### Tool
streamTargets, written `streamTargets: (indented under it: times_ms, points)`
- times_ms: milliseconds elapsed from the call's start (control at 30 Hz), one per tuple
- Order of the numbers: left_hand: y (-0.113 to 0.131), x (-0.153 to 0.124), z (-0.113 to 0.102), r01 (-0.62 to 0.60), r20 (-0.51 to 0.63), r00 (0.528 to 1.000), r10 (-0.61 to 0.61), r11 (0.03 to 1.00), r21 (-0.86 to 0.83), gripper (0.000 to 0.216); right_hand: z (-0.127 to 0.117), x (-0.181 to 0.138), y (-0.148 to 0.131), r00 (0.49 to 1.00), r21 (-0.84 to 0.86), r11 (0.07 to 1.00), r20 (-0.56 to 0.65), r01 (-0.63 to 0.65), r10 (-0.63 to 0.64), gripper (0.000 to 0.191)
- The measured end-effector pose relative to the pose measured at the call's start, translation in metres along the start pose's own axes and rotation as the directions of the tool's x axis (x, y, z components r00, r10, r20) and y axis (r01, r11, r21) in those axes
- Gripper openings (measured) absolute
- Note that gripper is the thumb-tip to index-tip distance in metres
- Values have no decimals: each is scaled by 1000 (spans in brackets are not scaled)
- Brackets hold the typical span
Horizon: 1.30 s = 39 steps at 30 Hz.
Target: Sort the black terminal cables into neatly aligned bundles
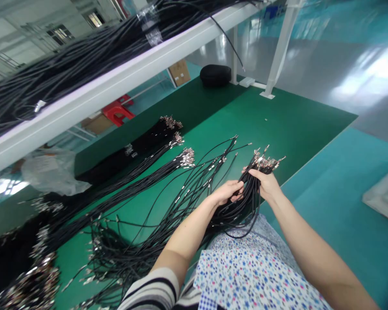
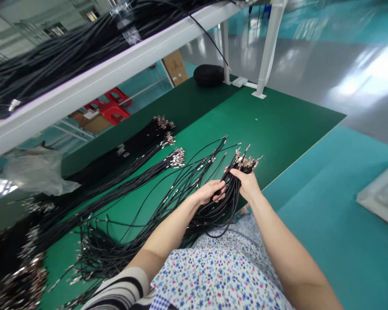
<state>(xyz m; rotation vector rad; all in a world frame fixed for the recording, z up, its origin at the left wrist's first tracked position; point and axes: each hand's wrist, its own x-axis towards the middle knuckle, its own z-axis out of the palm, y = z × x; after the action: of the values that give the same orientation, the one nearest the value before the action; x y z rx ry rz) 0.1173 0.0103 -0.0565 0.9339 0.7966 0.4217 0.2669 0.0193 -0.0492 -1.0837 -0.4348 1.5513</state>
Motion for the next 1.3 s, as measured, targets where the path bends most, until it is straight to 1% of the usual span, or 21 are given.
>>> streamTargets:
  times_ms: [67, 167, 200, 267, 333, 367, 400, 433, 467, 500, 533, 667, 800, 867, 900, 967, 1000, 1100, 1200, 1300]
  points:
    - [-4, -1, 2, -31, -22, 999, 31, 1000, 2, 46, 1, -1, -1, 1000, -13, 1000, -8, 11, -11, 27]
    - [-10, -2, 2, -85, -139, 986, 88, 996, 29, 49, 4, -1, -1, 1000, -18, 1000, -18, -2, 1, 27]
    - [-12, -1, 1, -88, -163, 982, 95, 995, 48, 50, 5, -1, -2, 1000, -17, 1000, -9, -9, 9, 28]
    - [-15, -1, -1, -70, -165, 983, 85, 993, 95, 49, 7, -1, -2, 1000, -11, 1000, 2, -17, 17, 29]
    - [-15, 0, -3, -71, -202, 974, 106, 982, 173, 47, 9, 0, -1, 999, -3, 1000, -37, -10, 10, 27]
    - [-15, 1, -3, -97, -247, 956, 159, 965, 244, 45, 10, 1, -1, 998, -3, 1000, -66, -6, 6, 26]
    - [-13, 2, -4, -135, -298, 924, 242, 931, 338, 42, 11, 1, 0, 996, -8, 1000, -92, -2, 1, 24]
    - [-11, 3, -3, -170, -337, 878, 340, 880, 444, 38, 12, 2, 1, 993, -18, 1000, -114, 7, -9, 23]
    - [-9, 3, -3, -191, -352, 832, 429, 816, 545, 34, 13, 2, 2, 992, -29, 999, -128, 20, -23, 22]
    - [-6, 4, -2, -192, -348, 800, 489, 758, 624, 30, 14, 3, 3, 989, -38, 999, -139, 39, -44, 23]
    - [-3, 6, 0, -176, -338, 789, 513, 716, 675, 28, 14, 3, 4, 986, -44, 997, -153, 59, -65, 24]
    - [3, 12, 9, -95, -312, 821, 477, 655, 750, 25, 13, 2, 5, 967, -40, 994, -231, 103, -110, 24]
    - [-1, 19, 14, -142, -285, 792, 541, 616, 775, 20, 12, -1, 4, 976, -31, 997, -204, 76, -81, 22]
    - [-2, 20, 13, -134, -289, 785, 547, 607, 784, 18, 12, -2, 4, 974, -16, 996, -208, 84, -85, 23]
    - [-1, 20, 11, -115, -295, 794, 532, 607, 786, 18, 12, -2, 4, 970, -8, 995, -223, 96, -96, 23]
    - [4, 17, 6, -82, -289, 829, 479, 614, 785, 19, 11, -2, 4, 961, 7, 993, -251, 117, -111, 23]
    - [7, 15, 3, -83, -268, 850, 454, 618, 782, 20, 10, -2, 5, 962, 15, 993, -250, 116, -108, 22]
    - [17, 9, -4, -142, -149, 901, 407, 602, 786, 24, 8, -3, 5, 980, 37, 997, -188, 73, -65, 20]
    - [18, 9, -3, -138, -114, 912, 393, 558, 819, 25, 7, -3, 5, 973, 28, 994, -209, 109, -101, 21]
    - [13, 13, 1, -136, -124, 893, 434, 520, 844, 25, 7, -3, 5, 966, 16, 989, -220, 145, -138, 21]
